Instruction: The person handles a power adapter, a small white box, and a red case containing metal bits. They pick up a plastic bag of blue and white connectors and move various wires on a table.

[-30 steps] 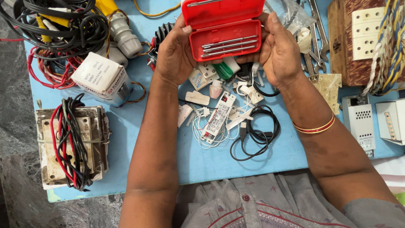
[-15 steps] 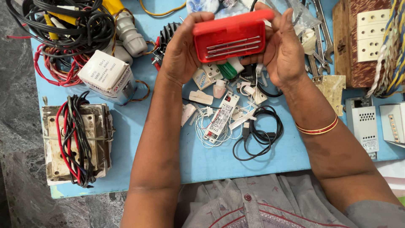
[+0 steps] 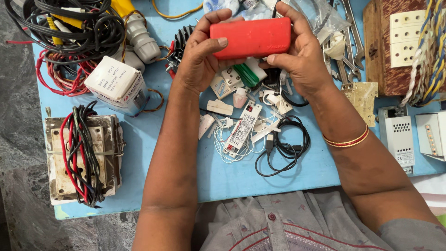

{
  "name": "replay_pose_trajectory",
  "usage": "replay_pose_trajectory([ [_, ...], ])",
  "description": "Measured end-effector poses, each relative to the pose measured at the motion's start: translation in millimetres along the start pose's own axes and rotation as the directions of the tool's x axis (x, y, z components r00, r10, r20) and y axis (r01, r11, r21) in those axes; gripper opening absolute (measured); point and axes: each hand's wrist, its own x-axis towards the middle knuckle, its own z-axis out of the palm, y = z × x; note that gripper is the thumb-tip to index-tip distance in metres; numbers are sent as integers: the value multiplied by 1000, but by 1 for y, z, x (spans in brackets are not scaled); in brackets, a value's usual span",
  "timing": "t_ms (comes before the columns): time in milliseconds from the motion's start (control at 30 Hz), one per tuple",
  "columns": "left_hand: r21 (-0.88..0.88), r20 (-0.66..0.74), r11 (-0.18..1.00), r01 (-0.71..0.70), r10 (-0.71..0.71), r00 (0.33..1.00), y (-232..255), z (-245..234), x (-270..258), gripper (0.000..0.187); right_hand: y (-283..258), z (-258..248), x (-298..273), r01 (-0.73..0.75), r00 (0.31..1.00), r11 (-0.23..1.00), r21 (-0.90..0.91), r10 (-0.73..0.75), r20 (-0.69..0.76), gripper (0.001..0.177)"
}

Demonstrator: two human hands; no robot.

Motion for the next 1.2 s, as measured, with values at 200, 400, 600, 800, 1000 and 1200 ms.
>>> replay_pose_trajectory([
  [200,-57,-157,977,-205,194,968,-4,-15,4,55,2,6,-3,188,978,924,-334,-208,-25,84],
  [400,-97,-314,904,-417,370,875,-8,-24,6,57,-14,43,-13,223,969,320,-921,-173,175,46],
  [600,-109,-296,864,-492,444,846,-5,-28,5,60,-6,49,-15,327,908,59,-943,-297,296,36],
  [800,-63,-299,872,-486,448,842,-8,-27,3,64,5,19,-8,186,953,448,-875,-299,49,17],
  [1000,-83,-245,883,-462,431,868,-15,-37,6,48,13,-15,0,123,904,940,-317,-238,-354,12],
  [1200,48,-228,919,-391,391,892,-19,-30,8,39,8,-42,-3,370,793,929,16,-306,-527,6],
])
